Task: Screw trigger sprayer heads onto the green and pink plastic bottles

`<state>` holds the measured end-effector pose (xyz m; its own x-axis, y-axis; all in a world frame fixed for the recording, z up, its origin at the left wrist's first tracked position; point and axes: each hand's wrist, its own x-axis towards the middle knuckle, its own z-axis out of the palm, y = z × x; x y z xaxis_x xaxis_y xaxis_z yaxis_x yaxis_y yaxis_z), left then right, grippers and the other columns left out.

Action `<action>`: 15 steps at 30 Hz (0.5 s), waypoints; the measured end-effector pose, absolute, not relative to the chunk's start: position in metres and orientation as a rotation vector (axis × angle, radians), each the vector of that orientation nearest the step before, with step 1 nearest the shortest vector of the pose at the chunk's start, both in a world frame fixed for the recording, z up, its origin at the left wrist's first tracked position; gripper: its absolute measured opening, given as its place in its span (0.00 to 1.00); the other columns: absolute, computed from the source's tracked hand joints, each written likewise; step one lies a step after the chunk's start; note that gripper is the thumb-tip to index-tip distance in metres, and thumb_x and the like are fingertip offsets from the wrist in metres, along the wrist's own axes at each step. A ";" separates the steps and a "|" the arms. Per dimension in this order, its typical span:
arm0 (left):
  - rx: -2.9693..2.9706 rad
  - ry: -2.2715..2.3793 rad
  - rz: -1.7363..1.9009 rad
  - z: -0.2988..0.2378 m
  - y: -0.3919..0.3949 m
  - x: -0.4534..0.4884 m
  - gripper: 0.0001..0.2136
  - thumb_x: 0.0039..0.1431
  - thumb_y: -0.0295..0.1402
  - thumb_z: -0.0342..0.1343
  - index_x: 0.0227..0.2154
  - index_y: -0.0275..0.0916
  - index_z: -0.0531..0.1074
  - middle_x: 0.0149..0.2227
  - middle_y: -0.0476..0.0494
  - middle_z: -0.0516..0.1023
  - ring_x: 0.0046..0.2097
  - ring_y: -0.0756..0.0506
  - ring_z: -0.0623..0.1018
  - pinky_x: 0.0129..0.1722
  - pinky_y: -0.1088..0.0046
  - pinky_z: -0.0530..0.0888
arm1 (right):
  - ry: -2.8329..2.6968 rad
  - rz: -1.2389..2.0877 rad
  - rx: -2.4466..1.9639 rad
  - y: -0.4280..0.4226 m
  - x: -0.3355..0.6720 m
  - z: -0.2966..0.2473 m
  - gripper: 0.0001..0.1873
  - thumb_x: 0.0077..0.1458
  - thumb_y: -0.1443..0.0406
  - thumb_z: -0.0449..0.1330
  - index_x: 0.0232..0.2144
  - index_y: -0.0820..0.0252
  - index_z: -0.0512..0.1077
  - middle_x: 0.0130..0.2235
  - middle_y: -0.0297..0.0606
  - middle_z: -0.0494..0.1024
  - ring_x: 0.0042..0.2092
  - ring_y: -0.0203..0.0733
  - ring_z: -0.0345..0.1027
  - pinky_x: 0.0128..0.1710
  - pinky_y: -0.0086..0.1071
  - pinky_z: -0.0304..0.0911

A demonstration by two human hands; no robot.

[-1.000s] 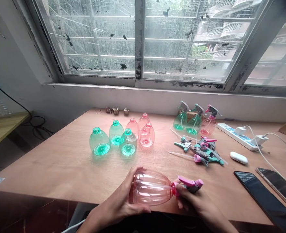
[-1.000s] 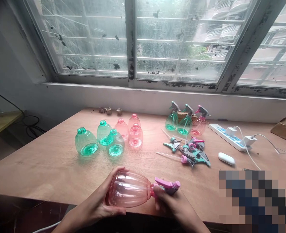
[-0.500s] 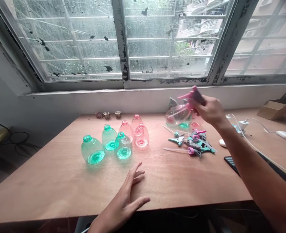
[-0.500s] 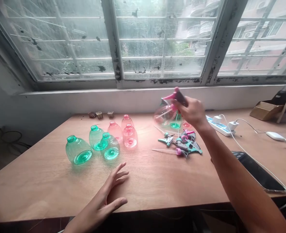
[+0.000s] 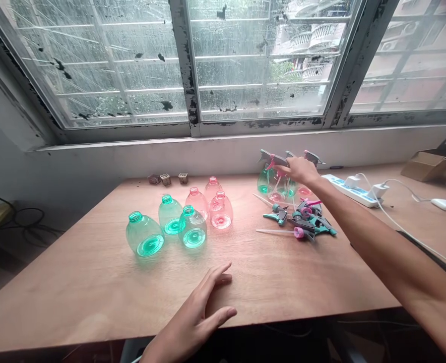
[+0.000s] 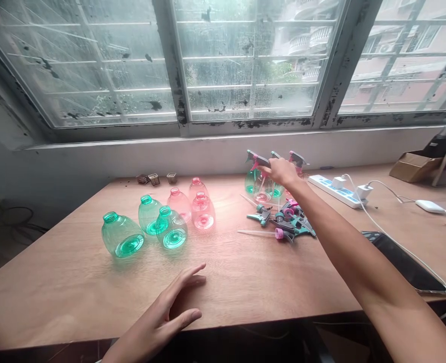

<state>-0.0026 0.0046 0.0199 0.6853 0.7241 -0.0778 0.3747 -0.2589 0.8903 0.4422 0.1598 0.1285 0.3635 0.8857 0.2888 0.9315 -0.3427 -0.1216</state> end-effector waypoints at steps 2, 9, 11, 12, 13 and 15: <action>1.877 0.849 0.443 0.020 0.005 -0.002 0.33 0.71 0.41 0.62 0.75 0.55 0.59 0.68 0.40 0.75 0.71 0.35 0.72 0.74 0.51 0.65 | -1.612 -0.250 -2.382 0.164 0.442 0.127 0.28 0.72 0.44 0.57 0.43 0.64 0.80 0.45 0.59 0.86 0.45 0.61 0.81 0.41 0.42 0.67; 1.921 0.699 0.636 0.018 -0.006 0.001 0.23 0.72 0.45 0.61 0.66 0.52 0.71 0.69 0.40 0.74 0.72 0.34 0.71 0.74 0.54 0.65 | -1.563 -0.426 -2.276 0.132 0.413 0.137 0.33 0.71 0.44 0.59 0.58 0.70 0.72 0.52 0.66 0.83 0.51 0.68 0.78 0.45 0.48 0.71; 1.801 0.574 0.608 0.008 -0.017 0.015 0.21 0.73 0.48 0.59 0.63 0.49 0.75 0.61 0.37 0.81 0.63 0.34 0.79 0.67 0.54 0.73 | -1.581 -0.506 -2.116 0.104 0.377 0.145 0.34 0.74 0.45 0.55 0.65 0.69 0.66 0.61 0.64 0.77 0.59 0.65 0.74 0.49 0.45 0.73; 1.714 0.481 0.551 0.001 -0.024 0.026 0.21 0.74 0.51 0.57 0.61 0.47 0.77 0.55 0.37 0.84 0.57 0.35 0.83 0.62 0.55 0.77 | -1.617 -0.510 -1.902 0.087 0.354 0.149 0.32 0.75 0.47 0.56 0.65 0.68 0.67 0.61 0.62 0.77 0.59 0.64 0.74 0.50 0.46 0.73; 1.588 0.398 0.443 -0.007 -0.031 0.039 0.23 0.74 0.53 0.55 0.61 0.47 0.78 0.55 0.37 0.85 0.53 0.35 0.85 0.58 0.54 0.80 | -1.711 -0.458 -1.668 0.071 0.329 0.152 0.31 0.75 0.47 0.56 0.64 0.66 0.69 0.60 0.59 0.78 0.59 0.62 0.75 0.52 0.46 0.74; 1.436 0.315 0.218 -0.026 -0.045 0.067 0.22 0.64 0.56 0.66 0.55 0.51 0.83 0.54 0.43 0.86 0.57 0.33 0.84 0.63 0.51 0.76 | -1.850 -0.171 -1.346 0.042 0.280 0.154 0.28 0.75 0.45 0.56 0.61 0.59 0.74 0.61 0.51 0.78 0.63 0.60 0.72 0.57 0.46 0.73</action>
